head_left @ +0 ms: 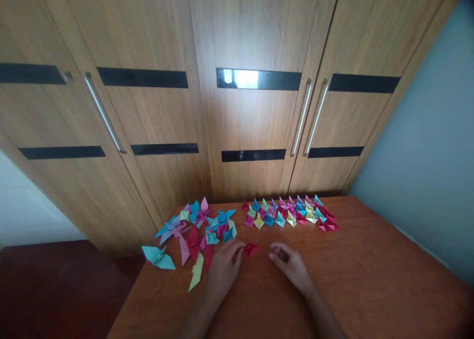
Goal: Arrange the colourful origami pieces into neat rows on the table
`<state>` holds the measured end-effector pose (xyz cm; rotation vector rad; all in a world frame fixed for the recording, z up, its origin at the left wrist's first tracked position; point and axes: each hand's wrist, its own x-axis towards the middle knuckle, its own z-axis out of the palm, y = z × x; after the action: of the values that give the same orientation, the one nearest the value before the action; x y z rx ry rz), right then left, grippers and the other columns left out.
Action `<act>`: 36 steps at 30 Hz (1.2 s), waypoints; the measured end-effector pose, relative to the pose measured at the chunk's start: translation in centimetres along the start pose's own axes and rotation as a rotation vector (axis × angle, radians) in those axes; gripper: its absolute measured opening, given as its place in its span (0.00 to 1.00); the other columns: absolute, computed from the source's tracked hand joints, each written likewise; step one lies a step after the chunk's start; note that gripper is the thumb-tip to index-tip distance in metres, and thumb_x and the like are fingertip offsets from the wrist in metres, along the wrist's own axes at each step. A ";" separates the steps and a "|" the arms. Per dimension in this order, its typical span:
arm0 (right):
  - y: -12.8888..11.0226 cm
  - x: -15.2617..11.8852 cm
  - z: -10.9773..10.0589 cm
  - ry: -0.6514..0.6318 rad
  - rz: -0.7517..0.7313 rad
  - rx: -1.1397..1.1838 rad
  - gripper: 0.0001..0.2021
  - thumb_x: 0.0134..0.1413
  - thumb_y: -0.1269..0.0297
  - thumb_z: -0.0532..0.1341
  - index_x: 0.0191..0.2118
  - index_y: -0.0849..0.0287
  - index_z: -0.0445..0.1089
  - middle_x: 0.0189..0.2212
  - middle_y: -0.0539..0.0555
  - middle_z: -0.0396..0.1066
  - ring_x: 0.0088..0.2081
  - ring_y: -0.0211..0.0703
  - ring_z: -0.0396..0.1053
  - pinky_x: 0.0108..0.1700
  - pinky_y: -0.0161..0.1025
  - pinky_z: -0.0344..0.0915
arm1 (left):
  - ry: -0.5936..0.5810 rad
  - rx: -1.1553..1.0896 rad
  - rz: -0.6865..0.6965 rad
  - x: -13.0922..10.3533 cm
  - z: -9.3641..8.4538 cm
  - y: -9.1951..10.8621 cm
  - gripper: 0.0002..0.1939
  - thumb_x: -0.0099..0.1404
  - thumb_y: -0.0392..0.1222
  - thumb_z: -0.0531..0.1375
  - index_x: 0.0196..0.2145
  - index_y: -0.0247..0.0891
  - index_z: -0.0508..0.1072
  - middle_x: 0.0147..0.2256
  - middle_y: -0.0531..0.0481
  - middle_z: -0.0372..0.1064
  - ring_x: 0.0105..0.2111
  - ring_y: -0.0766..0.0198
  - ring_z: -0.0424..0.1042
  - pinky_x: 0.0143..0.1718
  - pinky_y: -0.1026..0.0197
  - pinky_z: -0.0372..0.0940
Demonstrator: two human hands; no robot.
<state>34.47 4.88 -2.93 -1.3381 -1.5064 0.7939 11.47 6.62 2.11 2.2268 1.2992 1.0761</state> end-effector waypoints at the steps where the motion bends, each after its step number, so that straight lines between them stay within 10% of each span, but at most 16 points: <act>1: -0.1 -0.2 0.1 -0.027 0.000 0.012 0.18 0.48 0.52 0.61 0.40 0.60 0.71 0.26 0.50 0.70 0.27 0.38 0.66 0.30 0.33 0.64 | -0.027 -0.023 0.002 -0.1 0.5 0.5 0.12 0.63 0.33 0.51 0.38 0.43 0.72 0.39 0.49 0.72 0.40 0.62 0.71 0.44 0.60 0.65; 12: -1.5 -0.9 0.4 -0.121 -0.115 -0.099 0.11 0.52 0.56 0.59 0.28 0.55 0.76 0.25 0.51 0.72 0.28 0.40 0.68 0.30 0.33 0.63 | -0.112 -0.173 -0.020 -2.1 3.9 1.0 0.14 0.62 0.33 0.52 0.43 0.44 0.72 0.40 0.49 0.71 0.40 0.62 0.70 0.44 0.61 0.65; 17: -0.1 0.0 -1.5 0.192 0.004 -0.115 0.15 0.50 0.51 0.59 0.32 0.57 0.75 0.31 0.54 0.75 0.32 0.44 0.71 0.36 0.36 0.66 | -0.091 -0.197 -0.126 -1.8 3.2 0.4 0.13 0.63 0.37 0.52 0.43 0.42 0.71 0.39 0.48 0.71 0.40 0.62 0.71 0.43 0.61 0.66; 24: 3.3 1.5 -9.4 0.606 0.300 -0.414 0.22 0.49 0.46 0.56 0.40 0.59 0.73 0.34 0.58 0.76 0.37 0.50 0.73 0.39 0.38 0.66 | -0.200 -0.212 -0.121 -1.4 2.7 0.5 0.11 0.63 0.37 0.51 0.36 0.41 0.73 0.34 0.49 0.71 0.34 0.63 0.70 0.36 0.64 0.64; 36: 5.2 3.0 -12.2 0.386 0.622 -0.848 0.20 0.54 0.46 0.50 0.46 0.47 0.69 0.40 0.54 0.73 0.37 0.50 0.71 0.33 0.39 0.64 | -0.180 -0.231 -0.139 -1.4 2.9 0.2 0.11 0.64 0.37 0.51 0.34 0.40 0.74 0.32 0.49 0.71 0.33 0.63 0.69 0.35 0.64 0.62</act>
<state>47.78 7.40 -2.71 -2.4991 -1.1319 0.1838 13.37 5.54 -0.30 1.9814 1.1705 0.9025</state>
